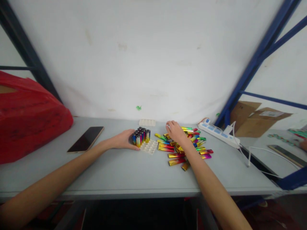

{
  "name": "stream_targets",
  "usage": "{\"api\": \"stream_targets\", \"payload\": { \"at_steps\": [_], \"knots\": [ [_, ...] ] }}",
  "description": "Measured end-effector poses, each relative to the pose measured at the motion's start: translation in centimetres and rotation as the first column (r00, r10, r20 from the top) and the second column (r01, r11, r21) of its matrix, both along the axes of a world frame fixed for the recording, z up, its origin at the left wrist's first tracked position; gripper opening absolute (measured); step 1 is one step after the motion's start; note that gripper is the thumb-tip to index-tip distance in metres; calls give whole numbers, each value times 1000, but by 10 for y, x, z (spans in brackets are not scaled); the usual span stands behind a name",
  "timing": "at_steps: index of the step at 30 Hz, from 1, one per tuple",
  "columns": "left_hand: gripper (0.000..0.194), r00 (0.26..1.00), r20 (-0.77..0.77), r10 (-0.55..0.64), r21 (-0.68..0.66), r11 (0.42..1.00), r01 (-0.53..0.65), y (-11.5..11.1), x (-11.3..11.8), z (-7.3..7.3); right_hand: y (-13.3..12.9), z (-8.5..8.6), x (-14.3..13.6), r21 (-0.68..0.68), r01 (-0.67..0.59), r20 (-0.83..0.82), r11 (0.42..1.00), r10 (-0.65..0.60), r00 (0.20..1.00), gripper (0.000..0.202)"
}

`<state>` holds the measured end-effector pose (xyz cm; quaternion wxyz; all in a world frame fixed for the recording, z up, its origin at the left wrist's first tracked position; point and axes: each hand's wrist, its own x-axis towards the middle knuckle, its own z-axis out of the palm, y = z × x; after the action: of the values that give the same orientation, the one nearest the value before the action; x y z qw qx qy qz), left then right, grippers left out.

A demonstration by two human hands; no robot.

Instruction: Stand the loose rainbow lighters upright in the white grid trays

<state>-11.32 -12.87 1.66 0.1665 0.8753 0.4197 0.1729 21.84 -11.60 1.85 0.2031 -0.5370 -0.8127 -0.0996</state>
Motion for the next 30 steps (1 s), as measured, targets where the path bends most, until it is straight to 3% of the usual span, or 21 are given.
{"api": "stream_targets", "payload": {
  "at_steps": [3, 7, 14, 19, 23, 30],
  "knots": [
    [80, 1000, -19, 21, -7, 1000, -21, -1, 0, 1, 17, -12, 29, -67, 114, 97, 991, -107, 990, 41],
    [80, 999, -26, 27, -5, 1000, -27, -2, 1, 2, 25, -18, 41, -216, 187, 188, 958, -147, 971, 46],
    [80, 1000, -17, 21, 2, 1000, -21, 0, 0, -1, 28, -11, 36, -213, 90, 127, 973, -64, 990, 38],
    [80, 999, -26, 20, 1, 1000, -20, 1, -1, -1, 29, -12, 32, -130, 127, 64, 983, -119, 991, 36],
    [81, 999, -42, 24, -6, 1000, -25, 1, -1, -2, 28, -13, 26, -176, 179, 111, 968, -161, 981, 44],
    [79, 999, -38, 8, 2, 1000, -8, 0, 0, -1, 25, -13, 14, -183, 147, 183, 972, -113, 977, 44]
  ]
}}
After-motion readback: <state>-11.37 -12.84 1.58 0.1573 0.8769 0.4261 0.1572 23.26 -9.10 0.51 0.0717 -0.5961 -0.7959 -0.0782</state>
